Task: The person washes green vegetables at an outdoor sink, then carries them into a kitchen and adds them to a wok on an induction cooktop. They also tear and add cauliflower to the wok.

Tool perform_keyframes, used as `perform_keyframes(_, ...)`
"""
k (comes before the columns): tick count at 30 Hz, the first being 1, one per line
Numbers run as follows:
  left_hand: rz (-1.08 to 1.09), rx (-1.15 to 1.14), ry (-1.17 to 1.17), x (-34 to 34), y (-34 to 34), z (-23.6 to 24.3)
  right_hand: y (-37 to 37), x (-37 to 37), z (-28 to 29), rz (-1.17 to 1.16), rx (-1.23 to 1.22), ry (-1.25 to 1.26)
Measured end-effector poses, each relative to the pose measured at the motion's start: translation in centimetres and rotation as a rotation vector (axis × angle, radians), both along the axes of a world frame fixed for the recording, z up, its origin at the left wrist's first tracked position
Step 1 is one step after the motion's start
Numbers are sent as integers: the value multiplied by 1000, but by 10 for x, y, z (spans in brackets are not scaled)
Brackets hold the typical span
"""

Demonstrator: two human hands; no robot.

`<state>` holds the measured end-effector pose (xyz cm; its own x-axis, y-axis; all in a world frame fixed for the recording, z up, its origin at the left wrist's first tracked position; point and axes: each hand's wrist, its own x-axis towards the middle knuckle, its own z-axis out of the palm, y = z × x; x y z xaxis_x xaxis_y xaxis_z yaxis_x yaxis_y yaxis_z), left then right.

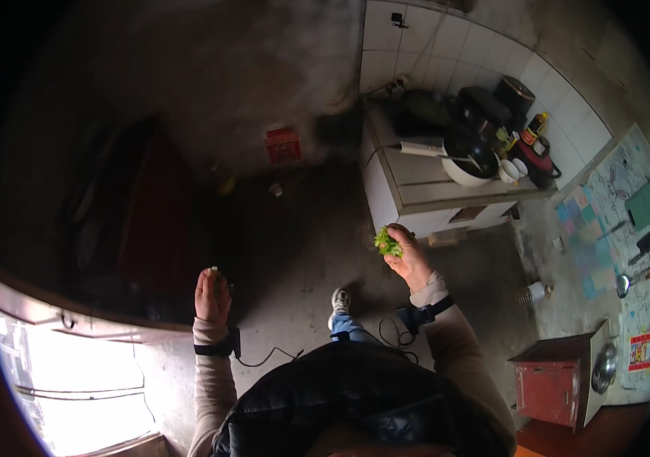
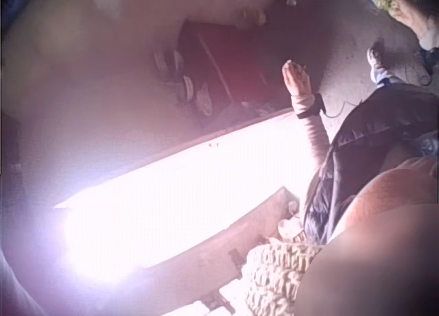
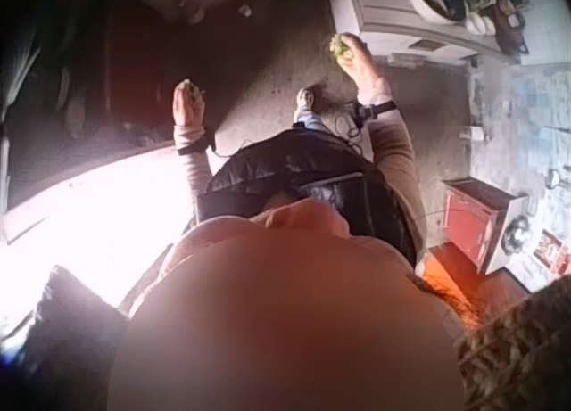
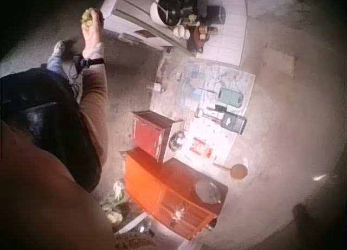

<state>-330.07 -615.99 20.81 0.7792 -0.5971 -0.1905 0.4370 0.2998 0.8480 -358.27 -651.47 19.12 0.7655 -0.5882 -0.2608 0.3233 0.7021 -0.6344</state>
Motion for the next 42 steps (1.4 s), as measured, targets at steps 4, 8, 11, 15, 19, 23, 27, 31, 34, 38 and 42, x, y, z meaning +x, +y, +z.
perform_keyframes(4, 144, 38, -29, 66, -95, 3, -83, 96, -2, -77, 74, 6)
perform_keyframes(8, 145, 70, 88, 138, -137, -1, -156, 198, -3, 9, 120, -121)
perform_keyframes(11, 237, 119, -33, 181, -171, -15, -206, 258, 2, 40, 159, -184)
perform_keyframes(15, 150, 329, -132, 259, -244, -38, -281, 313, -5, -39, 153, -153)
perform_keyframes(19, -118, 289, -7, 356, -351, -36, -370, 334, -3, -270, 99, -101)
perform_keyframes(23, -385, 238, 56, 426, -468, -19, -454, 326, 1, -564, 159, -8)
perform_keyframes(27, -569, 234, 94, 462, -572, -2, -551, 310, 6, -841, 256, 67)
perform_keyframes(31, -606, 317, 123, 466, -648, -6, -630, 293, -6, -1070, 97, 358)
perform_keyframes(34, -661, 327, 148, 464, -696, -9, -675, 284, -29, -1001, -119, 871)
perform_keyframes(38, -683, 460, 168, 467, -739, -11, -718, 255, -47, -467, -390, 1492)
perform_keyframes(42, -685, 499, 168, 467, -779, -8, -741, 248, -45, -580, -933, 1720)
